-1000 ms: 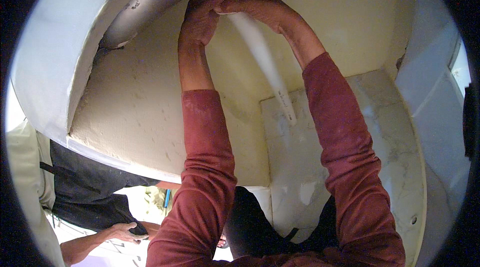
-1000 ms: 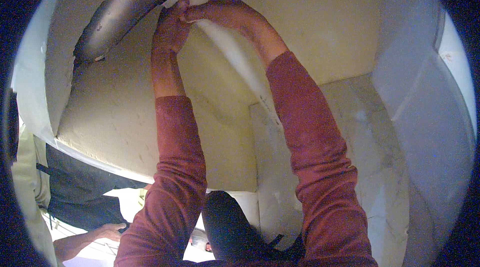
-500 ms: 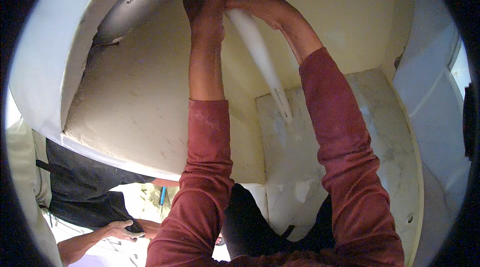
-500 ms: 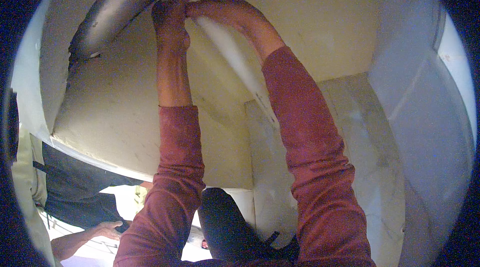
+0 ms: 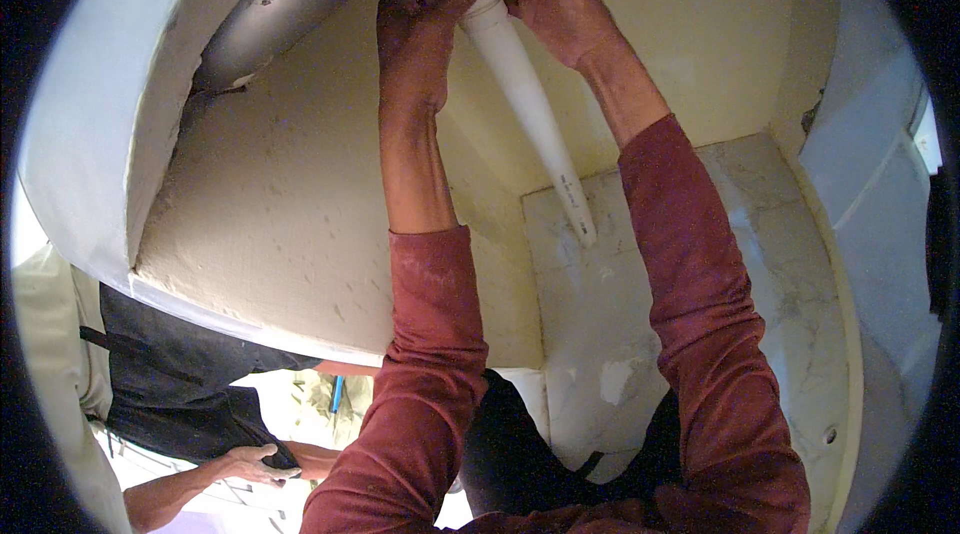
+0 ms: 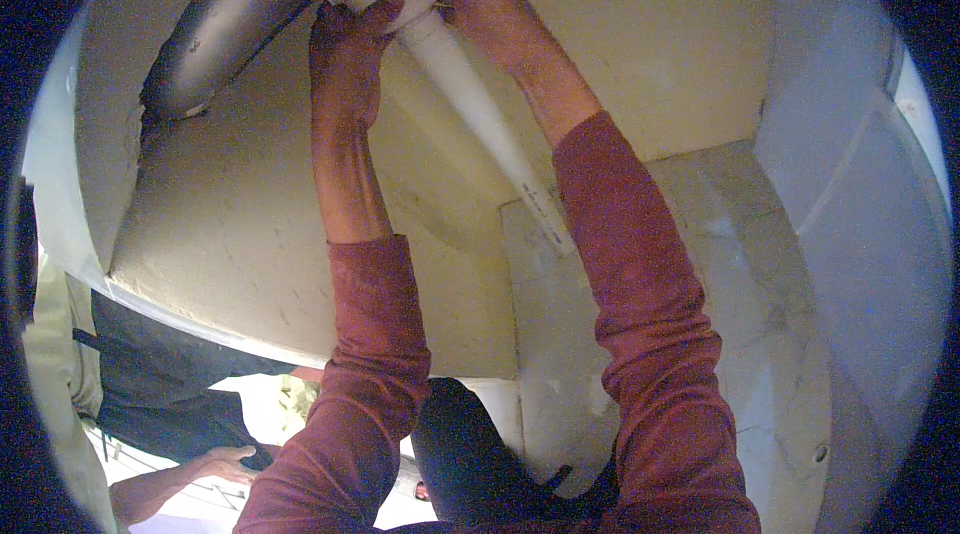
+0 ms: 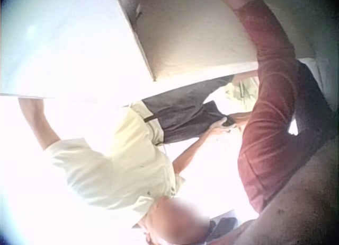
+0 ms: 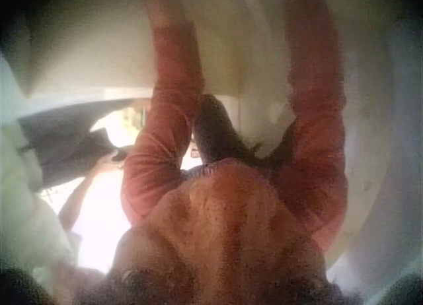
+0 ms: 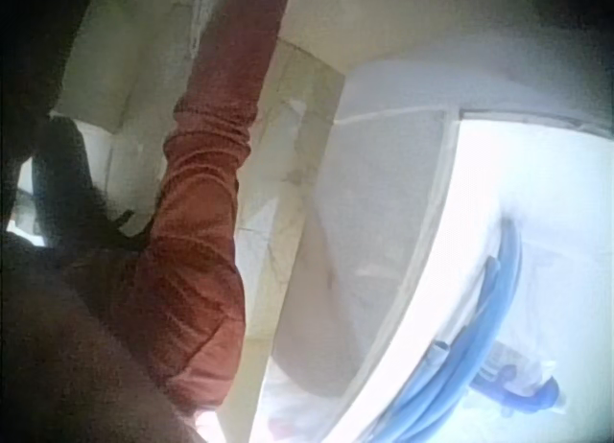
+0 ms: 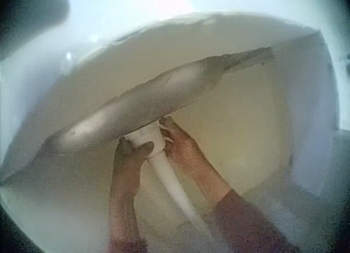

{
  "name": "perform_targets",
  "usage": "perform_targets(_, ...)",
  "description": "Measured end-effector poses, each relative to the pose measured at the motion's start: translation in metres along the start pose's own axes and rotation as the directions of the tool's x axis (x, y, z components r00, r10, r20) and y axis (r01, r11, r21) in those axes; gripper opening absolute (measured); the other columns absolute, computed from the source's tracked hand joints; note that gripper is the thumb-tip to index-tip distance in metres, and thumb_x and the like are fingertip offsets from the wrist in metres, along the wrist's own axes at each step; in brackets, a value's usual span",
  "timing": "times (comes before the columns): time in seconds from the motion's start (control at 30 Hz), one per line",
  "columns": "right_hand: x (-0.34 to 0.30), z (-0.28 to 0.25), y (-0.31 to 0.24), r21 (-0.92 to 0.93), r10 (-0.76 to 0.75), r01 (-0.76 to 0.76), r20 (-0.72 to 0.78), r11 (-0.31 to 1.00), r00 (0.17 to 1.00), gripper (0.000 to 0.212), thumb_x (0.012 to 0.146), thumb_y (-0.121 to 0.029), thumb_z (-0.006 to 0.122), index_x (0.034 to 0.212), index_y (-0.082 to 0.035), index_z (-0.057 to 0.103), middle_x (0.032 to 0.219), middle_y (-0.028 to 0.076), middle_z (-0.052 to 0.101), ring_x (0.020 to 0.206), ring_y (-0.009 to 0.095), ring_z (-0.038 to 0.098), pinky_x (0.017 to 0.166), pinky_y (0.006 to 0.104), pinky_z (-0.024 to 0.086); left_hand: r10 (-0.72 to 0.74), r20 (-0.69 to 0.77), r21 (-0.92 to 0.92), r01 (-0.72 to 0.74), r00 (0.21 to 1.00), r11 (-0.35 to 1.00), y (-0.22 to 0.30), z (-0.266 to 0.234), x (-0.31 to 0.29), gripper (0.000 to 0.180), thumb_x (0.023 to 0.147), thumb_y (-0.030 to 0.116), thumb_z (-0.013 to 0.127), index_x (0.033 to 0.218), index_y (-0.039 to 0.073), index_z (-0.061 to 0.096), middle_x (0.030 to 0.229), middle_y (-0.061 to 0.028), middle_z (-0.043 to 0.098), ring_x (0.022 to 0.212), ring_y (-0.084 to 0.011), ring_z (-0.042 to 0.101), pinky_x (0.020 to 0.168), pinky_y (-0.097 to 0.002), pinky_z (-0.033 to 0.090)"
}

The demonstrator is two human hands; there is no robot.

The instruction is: The person installs a white plastic plumbing fitting onto a vertical pipe. They wrap sealant tape around the threads, attach a rubber gasket and metal flange, and then screw the fitting onto the pipe.

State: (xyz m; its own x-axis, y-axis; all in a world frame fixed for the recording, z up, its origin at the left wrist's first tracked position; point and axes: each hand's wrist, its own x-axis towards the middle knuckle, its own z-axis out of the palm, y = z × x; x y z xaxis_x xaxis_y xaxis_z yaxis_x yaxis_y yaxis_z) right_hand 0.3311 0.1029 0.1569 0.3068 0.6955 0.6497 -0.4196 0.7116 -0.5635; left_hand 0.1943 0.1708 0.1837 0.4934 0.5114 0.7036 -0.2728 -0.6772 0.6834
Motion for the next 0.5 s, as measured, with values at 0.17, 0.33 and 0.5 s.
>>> perform_targets(0.17,-0.004,0.02,0.001,-0.487,-0.124,0.082,-0.055,0.87,0.991,0.072,0.108,-0.053,0.038,0.148,0.007,0.044,0.134,0.02,0.06,0.121,0.026,0.057,0.106,0.0327,0.042,0.132,-0.021,-0.108,-0.134,0.991,0.985,-0.001,0.011,0.0,0.064,0.07,0.01,0.087,0.122,-0.004,0.053,0.115,-0.016,0.068,0.105,-0.0271,0.067,0.096,-0.037,0.052)
perform_targets(0.33,0.012,0.004,0.011,-0.514,-0.045,-0.059,-0.187,0.856,0.981,0.064,0.11,-0.046,0.039,0.148,0.005,0.044,0.131,0.019,0.061,0.122,0.023,0.056,0.103,0.0315,0.043,0.038,-0.026,-0.153,-0.041,0.999,0.987,0.0,0.014,-0.002,0.05,0.069,0.009,0.087,0.112,0.0,0.063,0.103,-0.0115,0.072,0.095,-0.0251,0.069,0.088,-0.0371,0.054)
perform_targets(0.5,0.017,-0.014,0.005,-0.426,-0.17,0.053,-0.242,0.903,0.955,0.062,0.108,-0.037,0.048,0.151,0.005,0.037,0.144,0.023,0.053,0.128,0.028,0.055,0.108,0.0379,0.043,-0.027,-0.006,-0.057,0.026,1.0,0.998,0.002,0.018,0.001,0.051,0.072,0.013,0.087,0.116,0.002,0.065,0.108,-0.0096,0.072,0.1,-0.0248,0.067,0.094,-0.0372,0.05)
